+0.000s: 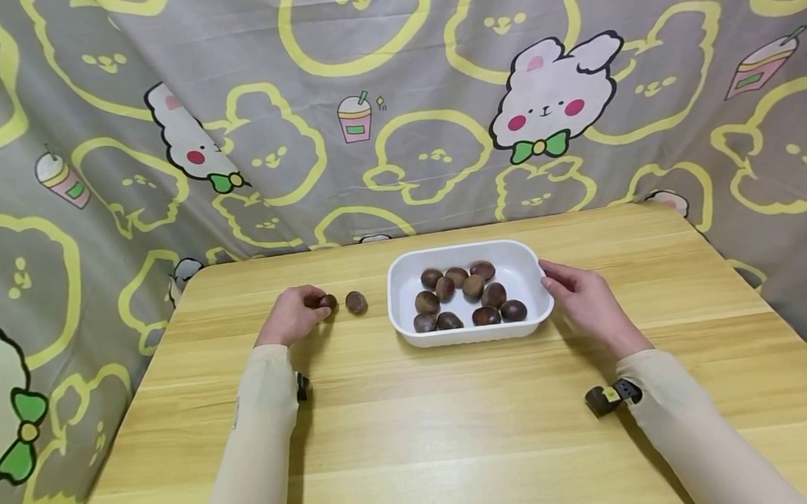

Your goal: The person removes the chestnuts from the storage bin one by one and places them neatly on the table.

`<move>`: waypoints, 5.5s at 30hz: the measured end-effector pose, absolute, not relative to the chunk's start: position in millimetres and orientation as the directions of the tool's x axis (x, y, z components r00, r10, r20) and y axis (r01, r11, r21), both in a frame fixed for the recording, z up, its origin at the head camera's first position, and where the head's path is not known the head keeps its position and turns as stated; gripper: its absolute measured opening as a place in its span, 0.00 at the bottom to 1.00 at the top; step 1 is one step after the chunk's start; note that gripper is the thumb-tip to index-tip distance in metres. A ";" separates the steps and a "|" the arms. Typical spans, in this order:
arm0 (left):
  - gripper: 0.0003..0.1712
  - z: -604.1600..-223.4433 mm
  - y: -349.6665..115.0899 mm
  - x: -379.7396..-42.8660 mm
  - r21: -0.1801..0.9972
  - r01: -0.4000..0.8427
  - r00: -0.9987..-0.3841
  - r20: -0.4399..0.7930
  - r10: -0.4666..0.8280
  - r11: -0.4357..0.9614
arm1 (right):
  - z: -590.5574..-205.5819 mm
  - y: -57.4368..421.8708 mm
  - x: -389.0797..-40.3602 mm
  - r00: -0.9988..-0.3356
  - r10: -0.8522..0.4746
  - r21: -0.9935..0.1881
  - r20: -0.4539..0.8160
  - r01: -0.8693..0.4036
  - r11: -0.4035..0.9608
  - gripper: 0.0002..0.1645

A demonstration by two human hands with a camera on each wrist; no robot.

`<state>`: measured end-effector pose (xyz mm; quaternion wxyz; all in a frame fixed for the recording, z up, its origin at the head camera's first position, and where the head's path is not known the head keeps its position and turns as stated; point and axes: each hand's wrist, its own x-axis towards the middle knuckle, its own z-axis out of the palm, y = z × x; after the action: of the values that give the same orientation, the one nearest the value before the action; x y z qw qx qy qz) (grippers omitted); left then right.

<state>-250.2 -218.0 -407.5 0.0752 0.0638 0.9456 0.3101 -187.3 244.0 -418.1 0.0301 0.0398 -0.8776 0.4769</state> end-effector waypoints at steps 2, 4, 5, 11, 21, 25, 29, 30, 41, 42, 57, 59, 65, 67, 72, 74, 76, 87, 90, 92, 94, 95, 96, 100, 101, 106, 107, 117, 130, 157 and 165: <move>0.20 -407.4 -217.0 -250.1 0.594 0.079 -0.980 -0.101 0.171 0.801 | -418.3 244.4 -187.3 -0.995 -0.040 -0.835 0.087 -0.095 0.542 0.28; 0.21 -407.6 -215.0 -250.8 0.581 0.104 -0.978 -0.089 0.190 0.807 | -418.6 245.2 -187.4 -0.995 -0.038 -0.834 0.087 -0.094 0.544 0.28; 0.21 -407.7 -213.8 -251.1 0.574 0.118 -0.976 -0.082 0.200 0.811 | -419.0 245.8 -187.5 -0.995 -0.037 -0.833 0.090 -0.096 0.545 0.28; 0.23 -409.6 -209.5 -252.1 0.538 0.155 -0.971 -0.072 0.228 0.828 | -420.2 245.9 -188.0 -0.994 -0.046 -0.832 0.099 -0.108 0.545 0.28; 0.29 -412.6 -215.7 -247.2 0.599 0.133 -0.970 -0.085 0.228 0.790 | -419.7 244.2 -189.2 -0.995 -0.045 -0.827 0.088 -0.098 0.554 0.28; 0.30 -412.0 -216.4 -244.8 0.611 0.131 -0.968 -0.092 0.235 0.781 | -419.8 244.7 -189.0 -0.995 -0.049 -0.825 0.086 -0.099 0.556 0.28; 0.31 -410.3 -216.3 -244.2 0.638 0.105 -0.967 -0.114 0.229 0.763 | -419.9 244.8 -188.3 -0.995 -0.048 -0.823 0.088 -0.099 0.559 0.28; 0.31 -409.9 -216.4 -244.2 0.641 0.101 -0.967 -0.117 0.227 0.761 | -419.7 244.7 -188.1 -0.995 -0.047 -0.823 0.087 -0.099 0.559 0.28; 0.20 -381.2 -189.2 -241.1 0.699 0.235 -0.969 0.118 0.216 0.675 | -421.4 246.3 -191.2 -0.991 -0.047 -0.820 0.121 -0.127 0.558 0.26; 0.19 -378.3 -182.7 -239.9 0.706 0.262 -0.962 0.137 0.236 0.658 | -421.7 246.3 -191.4 -0.991 -0.048 -0.820 0.122 -0.128 0.558 0.26; 0.24 -374.9 -92.0 -233.8 0.640 0.438 -0.856 0.081 0.511 0.631 | -419.8 245.9 -190.8 -0.993 -0.055 -0.815 0.106 -0.118 0.568 0.26; 0.25 -377.4 -84.5 -236.5 0.609 0.436 -0.857 0.056 0.513 0.662 | -420.0 246.3 -190.9 -0.993 -0.055 -0.815 0.106 -0.119 0.566 0.26; 0.24 -386.4 -67.9 -243.9 0.474 0.468 -0.847 0.000 0.531 0.746 | -420.9 247.8 -190.5 -0.993 -0.056 -0.811 0.104 -0.117 0.574 0.27; 0.24 -388.4 -64.0 -244.9 0.431 0.469 -0.848 -0.024 0.529 0.771 | -421.4 248.1 -190.4 -0.993 -0.055 -0.808 0.108 -0.120 0.576 0.27; 0.17 -391.1 -58.5 -246.0 0.347 0.469 -0.857 -0.046 0.514 0.813 | -421.2 247.7 -190.6 -0.992 -0.060 -0.811 0.114 -0.128 0.572 0.27; 0.16 -392.9 -57.8 -247.0 0.324 0.492 -0.848 -0.030 0.529 0.808 | -420.8 246.9 -190.7 -0.991 -0.061 -0.808 0.116 -0.130 0.574 0.27; 0.16 -394.5 -57.4 -248.0 0.309 0.515 -0.838 -0.016 0.545 0.800 | -420.4 246.3 -190.8 -0.991 -0.063 -0.807 0.119 -0.134 0.576 0.27; 0.14 -398.0 -56.1 -250.3 0.307 0.485 -0.851 -0.051 0.523 0.819 | -421.2 245.6 -190.5 -0.990 -0.066 -0.806 0.127 -0.141 0.575 0.27; 0.16 -398.8 -54.8 -250.1 0.274 0.501 -0.844 -0.057 0.533 0.821 | -421.8 246.0 -190.2 -0.989 -0.067 -0.808 0.130 -0.145 0.571 0.27; 0.17 -399.2 -54.4 -250.0 0.255 0.504 -0.842 -0.064 0.535 0.825 | -422.1 246.0 -190.1 -0.989 -0.067 -0.806 0.129 -0.144 0.575 0.27; 0.18 -398.9 -54.1 -249.9 0.252 0.502 -0.843 -0.071 0.534 0.827 | -422.2 246.1 -189.8 -0.989 -0.067 -0.800 0.130 -0.145 0.582 0.27; 0.19 -398.8 -53.9 -250.2 0.252 0.502 -0.843 -0.073 0.533 0.828 | -422.2 246.2 -189.7 -0.989 -0.066 -0.797 0.132 -0.146 0.586 0.27; 0.19 -398.7 -53.8 -250.3 0.252 0.501 -0.842 -0.076 0.533 0.828 | -422.2 246.3 -189.6 -0.989 -0.065 -0.795 0.133 -0.146 0.589 0.27; 0.19 -398.3 -53.0 -251.1 0.248 0.506 -0.838 -0.085 0.539 0.826 | -422.6 247.1 -189.0 -0.988 -0.064 -0.791 0.139 -0.149 0.593 0.27; 0.19 -398.3 -52.8 -251.4 0.246 0.510 -0.836 -0.085 0.542 0.824 | -422.7 247.3 -188.9 -0.988 -0.063 -0.792 0.139 -0.149 0.593 0.27; 0.20 -397.5 -52.6 -251.2 0.258 0.516 -0.830 -0.084 0.551 0.817 | -423.4 248.2 -188.4 -0.988 -0.060 -0.795 0.140 -0.148 0.588 0.27; 0.20 -397.2 -52.8 -251.1 0.270 0.515 -0.830 -0.083 0.552 0.814 | -423.5 248.3 -188.3 -0.988 -0.059 -0.795 0.140 -0.147 0.588 0.27; 0.22 -397.5 -62.8 -250.8 0.502 0.482 -0.831 0.005 0.556 0.718 | -422.2 248.7 -188.0 -0.991 -0.056 -0.799 0.121 -0.130 0.587 0.27; 0.20 -382.2 -96.4 -240.7 0.758 0.410 -0.873 0.165 0.459 0.507 | -421.5 245.6 -192.3 -0.992 -0.057 -0.795 0.112 -0.123 0.594 0.27; 0.25 -379.8 -237.8 -218.6 0.660 0.185 -0.983 0.120 0.141 0.728 | -420.7 246.6 -190.3 -0.995 -0.050 -0.804 0.092 -0.104 0.585 0.28; 0.26 -393.1 -257.5 -217.9 0.598 0.106 -0.993 0.030 0.111 0.795 | -420.9 246.7 -190.5 -0.995 -0.052 -0.807 0.091 -0.104 0.581 0.28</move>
<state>-217.9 -257.5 -393.1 0.0034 0.0573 0.9472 0.3153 -190.5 246.7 -420.9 0.0287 0.0438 -0.8886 0.4557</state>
